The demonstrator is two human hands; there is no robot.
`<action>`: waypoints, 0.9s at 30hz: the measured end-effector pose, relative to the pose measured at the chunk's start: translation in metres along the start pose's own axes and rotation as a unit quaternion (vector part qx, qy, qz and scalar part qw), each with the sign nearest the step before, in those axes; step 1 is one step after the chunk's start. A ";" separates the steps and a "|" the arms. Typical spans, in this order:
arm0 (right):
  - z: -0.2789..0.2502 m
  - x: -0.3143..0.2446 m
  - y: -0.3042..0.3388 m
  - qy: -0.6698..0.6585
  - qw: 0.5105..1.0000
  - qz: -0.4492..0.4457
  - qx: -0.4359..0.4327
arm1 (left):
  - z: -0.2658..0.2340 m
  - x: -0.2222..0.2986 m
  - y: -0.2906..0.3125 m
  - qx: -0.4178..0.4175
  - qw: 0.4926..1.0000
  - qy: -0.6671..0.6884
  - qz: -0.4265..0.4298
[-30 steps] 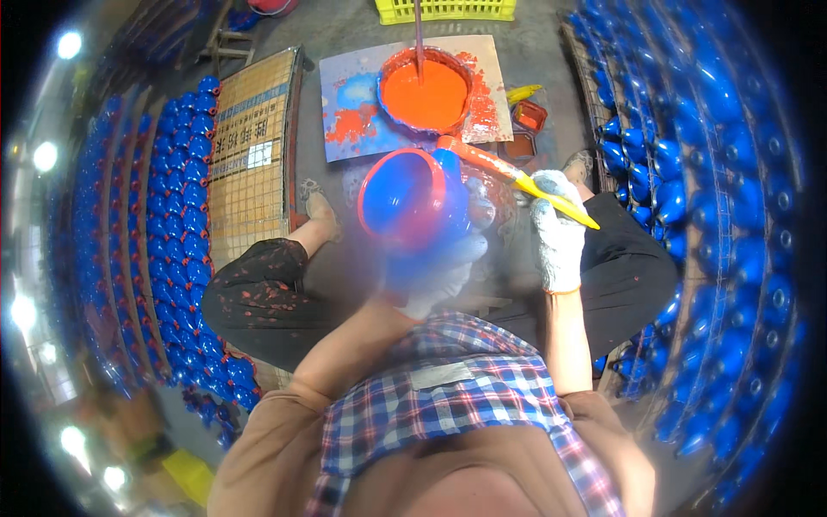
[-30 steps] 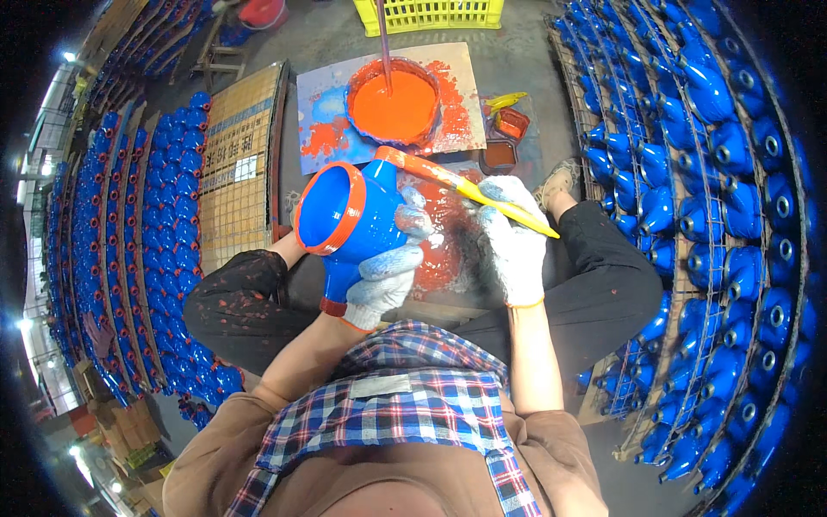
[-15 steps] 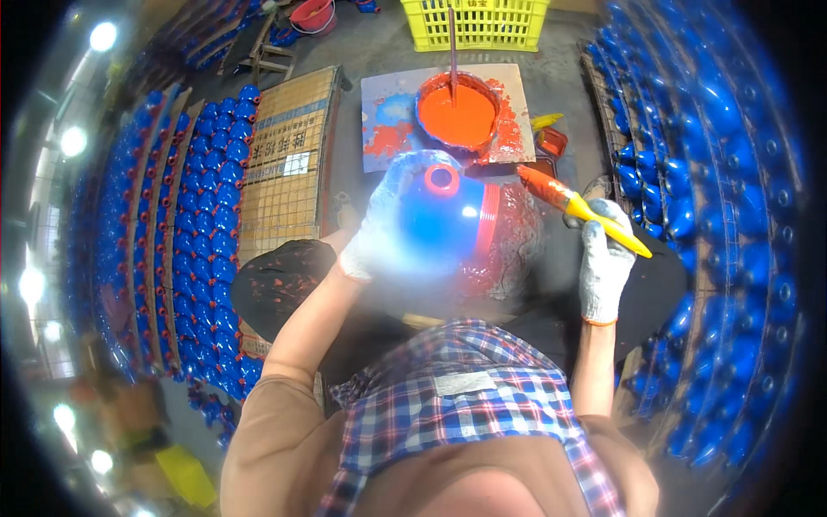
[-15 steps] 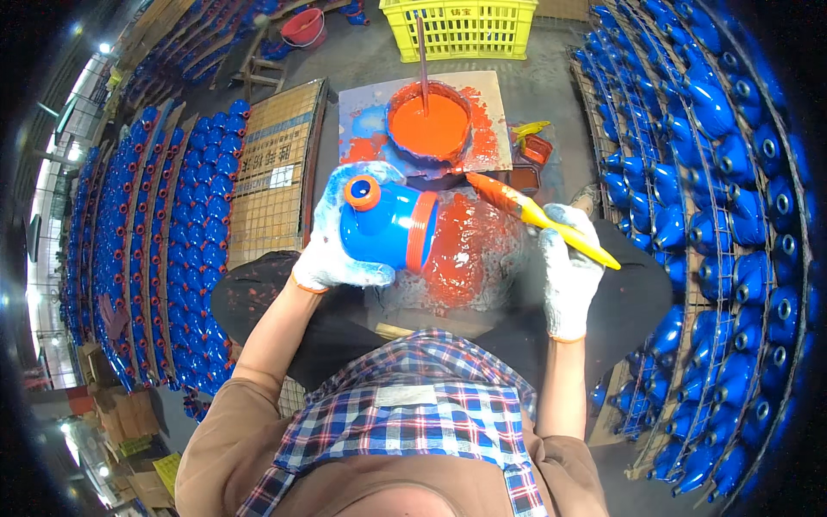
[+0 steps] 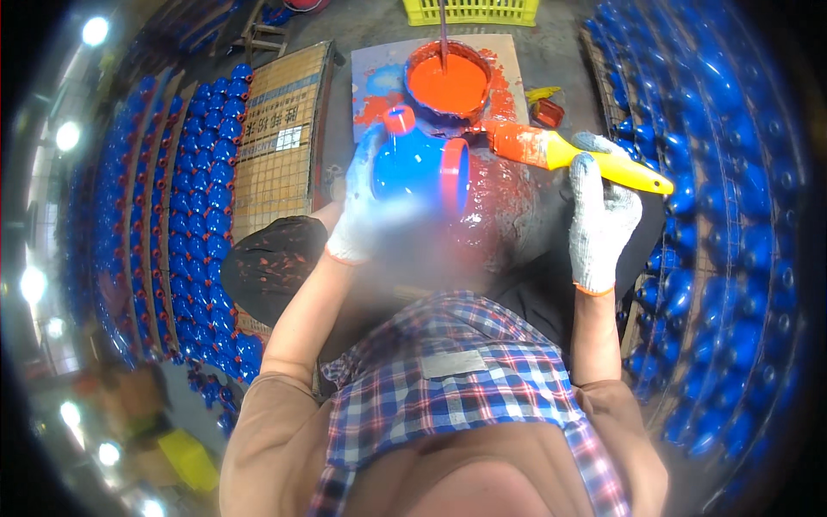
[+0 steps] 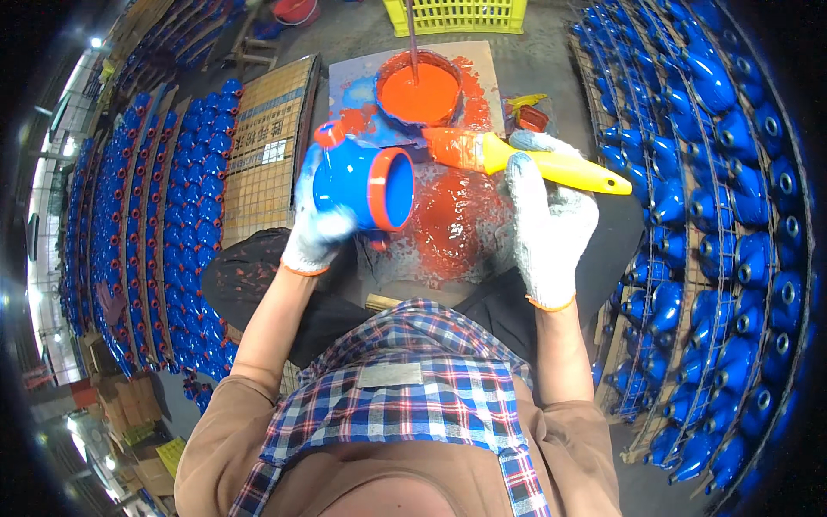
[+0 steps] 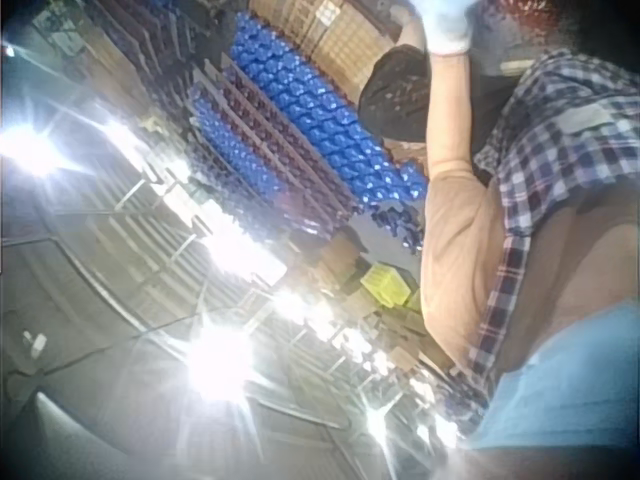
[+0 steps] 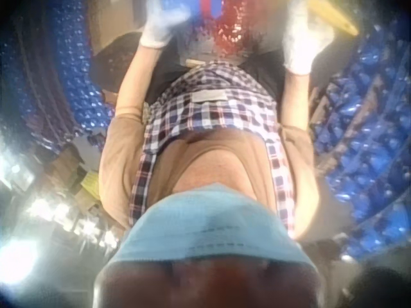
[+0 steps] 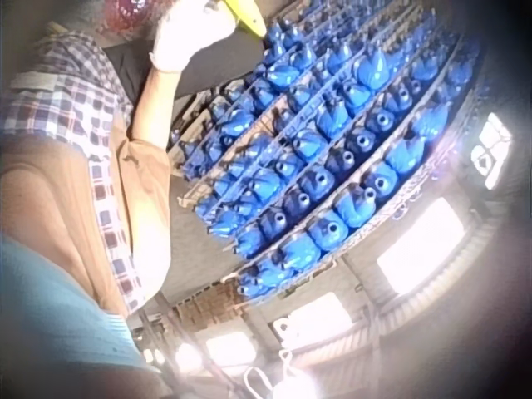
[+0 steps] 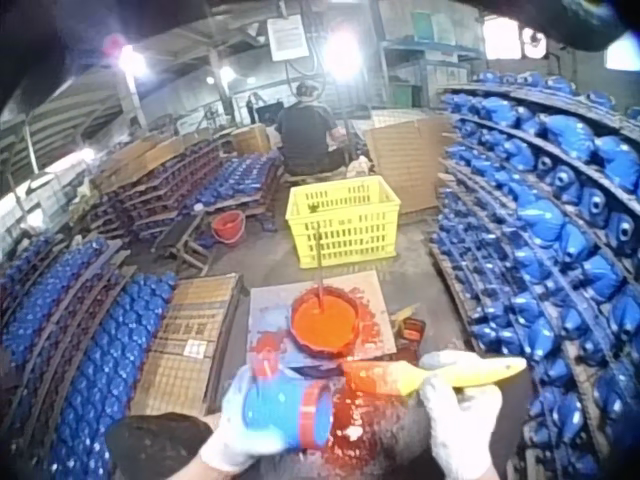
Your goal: The recorder is painting a blue bulbous object with orange paint using a hand brush.
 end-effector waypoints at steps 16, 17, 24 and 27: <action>0.058 -0.007 -0.009 0.015 0.966 -0.165 -0.200 | 0.019 -0.013 0.028 0.043 0.919 0.242 -0.309; 0.065 -0.012 -0.007 0.015 0.960 -0.176 -0.217 | 0.019 -0.018 0.026 0.026 0.897 0.307 -0.316; 0.047 -0.042 -0.008 0.129 0.953 -0.246 -0.117 | 0.010 0.008 -0.001 0.045 0.723 0.649 -0.230; 0.043 -0.051 -0.009 0.162 0.947 -0.264 -0.088 | -0.032 0.034 -0.001 0.042 0.728 0.664 -0.168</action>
Point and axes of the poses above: each hand's wrist, its own y-axis away from the middle knuckle, its own z-axis out of the palm, x = y × z, the point moved 7 cm from there along -y, towards the middle knuckle, and after that the axes turned 2 degrees about y, right-handed, at the moved point
